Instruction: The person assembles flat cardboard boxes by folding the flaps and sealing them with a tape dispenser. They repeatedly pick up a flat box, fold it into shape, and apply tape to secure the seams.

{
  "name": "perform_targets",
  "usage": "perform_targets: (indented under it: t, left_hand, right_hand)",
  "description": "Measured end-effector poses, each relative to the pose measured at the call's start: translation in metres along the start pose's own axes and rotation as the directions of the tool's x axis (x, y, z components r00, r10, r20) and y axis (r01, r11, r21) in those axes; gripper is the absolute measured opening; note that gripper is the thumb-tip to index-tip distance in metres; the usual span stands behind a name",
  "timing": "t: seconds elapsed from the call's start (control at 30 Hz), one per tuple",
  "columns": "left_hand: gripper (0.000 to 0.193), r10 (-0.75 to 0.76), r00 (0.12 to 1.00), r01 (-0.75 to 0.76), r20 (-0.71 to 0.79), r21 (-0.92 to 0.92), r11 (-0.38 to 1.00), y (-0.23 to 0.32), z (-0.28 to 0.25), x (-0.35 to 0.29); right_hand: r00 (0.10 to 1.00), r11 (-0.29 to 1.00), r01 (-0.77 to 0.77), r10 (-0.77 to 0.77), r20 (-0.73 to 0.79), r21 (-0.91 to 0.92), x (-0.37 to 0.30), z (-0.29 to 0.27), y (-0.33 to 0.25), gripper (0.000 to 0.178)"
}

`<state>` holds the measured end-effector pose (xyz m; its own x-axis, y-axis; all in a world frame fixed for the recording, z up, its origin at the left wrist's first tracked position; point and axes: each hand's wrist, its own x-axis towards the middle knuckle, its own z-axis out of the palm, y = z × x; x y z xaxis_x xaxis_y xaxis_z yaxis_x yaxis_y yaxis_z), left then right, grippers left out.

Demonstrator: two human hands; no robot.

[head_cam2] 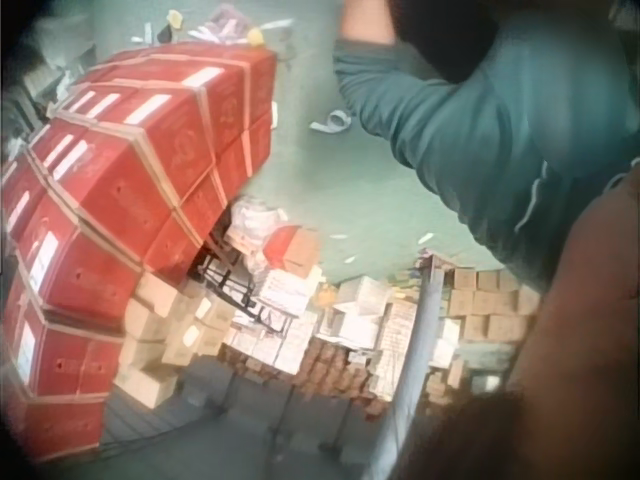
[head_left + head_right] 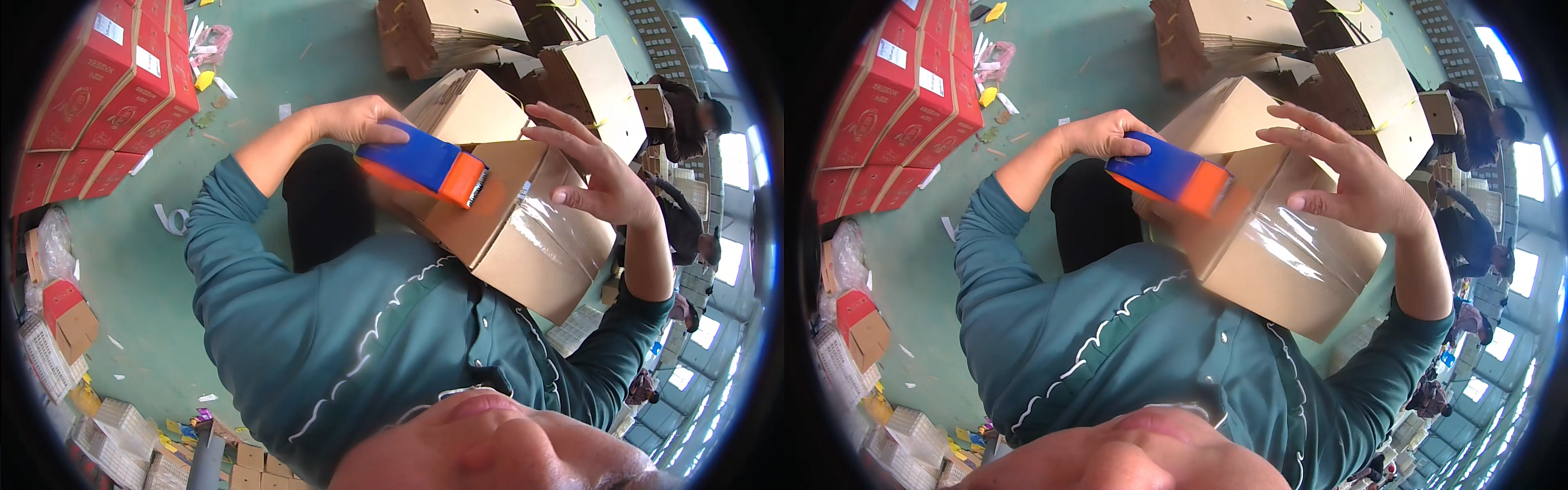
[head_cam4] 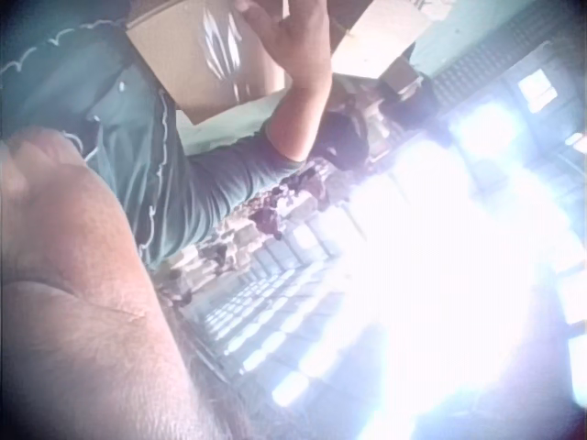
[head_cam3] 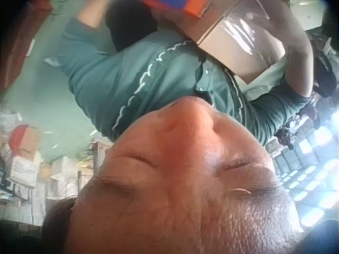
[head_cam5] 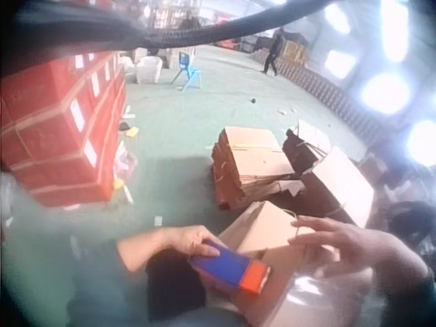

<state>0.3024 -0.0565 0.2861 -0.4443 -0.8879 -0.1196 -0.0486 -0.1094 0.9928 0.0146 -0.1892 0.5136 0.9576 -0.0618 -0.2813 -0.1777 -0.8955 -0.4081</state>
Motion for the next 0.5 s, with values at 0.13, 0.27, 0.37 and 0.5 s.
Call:
perform_targets:
  t: [0.13, 0.27, 0.37, 0.5]
  left_hand:
    - [0.053, 0.005, 1.000, -0.008, 0.028, 0.106, 0.994, 0.043, 0.006, 0.001]
    - [0.046, -0.051, 0.993, -0.001, 0.104, 0.446, 0.895, 0.104, 0.011, 0.007]
    - [0.045, -0.103, 0.995, 0.063, 0.007, 0.749, 0.659, 0.158, 0.028, 0.019]
    - [0.046, -0.197, 0.980, 0.113, 0.004, 0.808, 0.579, 0.205, 0.037, 0.031]
  right_hand:
    - [0.996, 0.922, 0.085, -0.066, 0.063, -0.378, 0.000, 0.029, -0.054, 0.054]
    - [0.984, 0.933, 0.169, -0.178, 0.003, -0.318, -0.001, 0.053, -0.053, 0.045]
    - [0.994, 0.935, 0.112, -0.099, 0.056, -0.338, -0.005, 0.055, -0.053, 0.045]
    - [0.986, 0.945, 0.157, -0.167, -0.010, -0.288, -0.009, 0.057, -0.043, 0.041]
